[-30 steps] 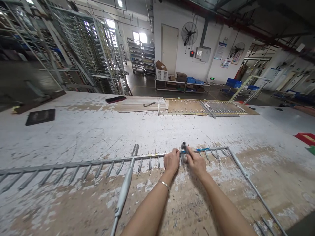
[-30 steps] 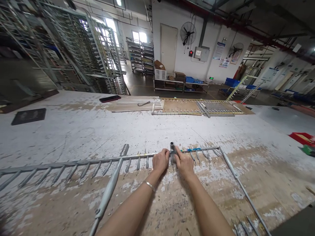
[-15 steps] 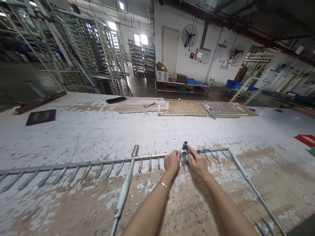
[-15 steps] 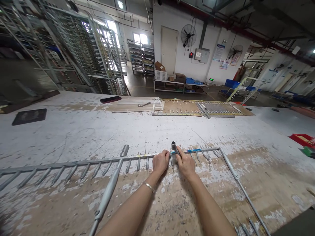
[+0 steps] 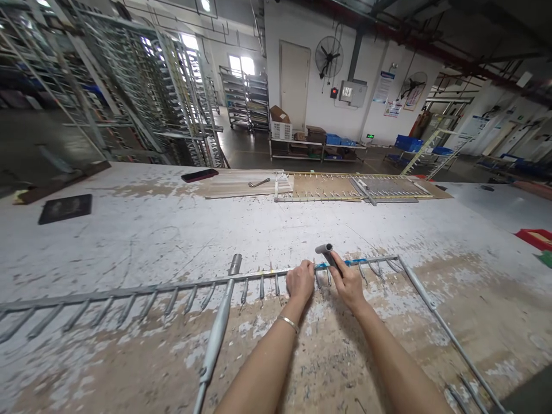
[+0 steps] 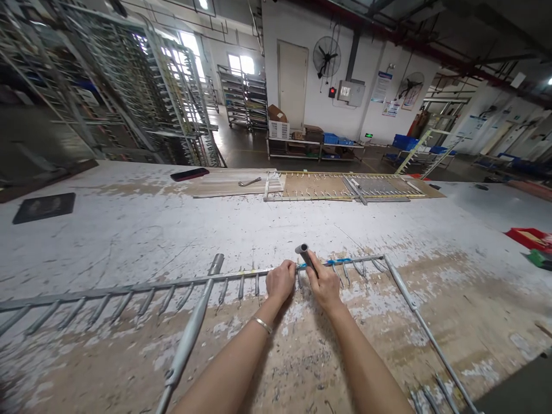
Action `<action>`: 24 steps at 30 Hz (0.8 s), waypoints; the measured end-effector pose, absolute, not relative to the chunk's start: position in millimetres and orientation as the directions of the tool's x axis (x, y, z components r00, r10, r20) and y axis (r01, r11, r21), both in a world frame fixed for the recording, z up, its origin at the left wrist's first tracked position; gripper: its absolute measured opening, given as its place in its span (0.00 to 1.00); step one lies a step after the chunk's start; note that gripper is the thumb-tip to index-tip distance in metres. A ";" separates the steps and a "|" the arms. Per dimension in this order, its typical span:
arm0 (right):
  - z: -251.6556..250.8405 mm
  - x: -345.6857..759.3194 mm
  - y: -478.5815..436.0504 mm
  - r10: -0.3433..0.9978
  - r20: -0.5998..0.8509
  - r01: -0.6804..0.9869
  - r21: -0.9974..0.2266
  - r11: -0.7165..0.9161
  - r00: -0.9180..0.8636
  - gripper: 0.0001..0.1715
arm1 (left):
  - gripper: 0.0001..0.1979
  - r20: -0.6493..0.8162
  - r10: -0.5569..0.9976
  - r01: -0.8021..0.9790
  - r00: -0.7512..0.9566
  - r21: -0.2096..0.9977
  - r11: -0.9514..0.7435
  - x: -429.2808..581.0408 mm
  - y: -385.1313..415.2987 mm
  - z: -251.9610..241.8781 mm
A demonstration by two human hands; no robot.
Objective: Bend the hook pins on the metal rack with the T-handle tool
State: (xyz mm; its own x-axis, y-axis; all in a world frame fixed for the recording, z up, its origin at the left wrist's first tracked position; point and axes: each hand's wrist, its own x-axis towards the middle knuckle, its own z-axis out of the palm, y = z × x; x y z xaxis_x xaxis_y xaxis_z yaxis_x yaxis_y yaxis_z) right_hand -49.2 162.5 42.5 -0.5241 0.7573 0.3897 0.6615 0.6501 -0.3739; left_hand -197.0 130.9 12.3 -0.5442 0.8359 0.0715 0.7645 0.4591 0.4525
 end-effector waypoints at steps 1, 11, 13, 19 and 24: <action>42.7 -49.9 162.8 0.769 0.350 0.692 -0.341 0.637 -0.536 0.27 | 0.20 0.065 0.835 0.760 -0.547 0.456 0.462 -196.8 130.7 12.6; 44.0 -46.9 160.8 0.789 0.383 0.677 -0.410 0.611 -0.481 0.28 | 0.20 0.073 0.833 0.748 -0.549 0.489 0.449 -196.2 128.9 11.7; 41.8 -46.8 159.9 0.802 0.274 0.722 -0.350 0.597 -0.530 0.27 | 0.19 0.073 0.827 0.745 -0.557 0.483 0.459 -196.2 129.5 10.9; 41.2 -46.0 160.9 0.800 0.348 0.692 -0.403 0.599 -0.489 0.28 | 0.20 0.114 0.834 0.768 -0.539 0.474 0.432 -195.2 130.0 8.5; 35.8 -45.8 162.9 0.816 0.249 0.732 -0.360 0.578 -0.522 0.27 | 0.19 0.117 0.822 0.755 -0.557 0.484 0.442 -196.6 129.0 8.0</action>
State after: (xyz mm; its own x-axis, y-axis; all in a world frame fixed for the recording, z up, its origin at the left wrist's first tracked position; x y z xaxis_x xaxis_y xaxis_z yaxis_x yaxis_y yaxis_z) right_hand -45.8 162.9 35.8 -0.5217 0.8160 0.2491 0.7323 0.5781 -0.3599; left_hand -196.6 129.0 8.0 -0.5569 0.8222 0.1173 0.7549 0.4422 0.4843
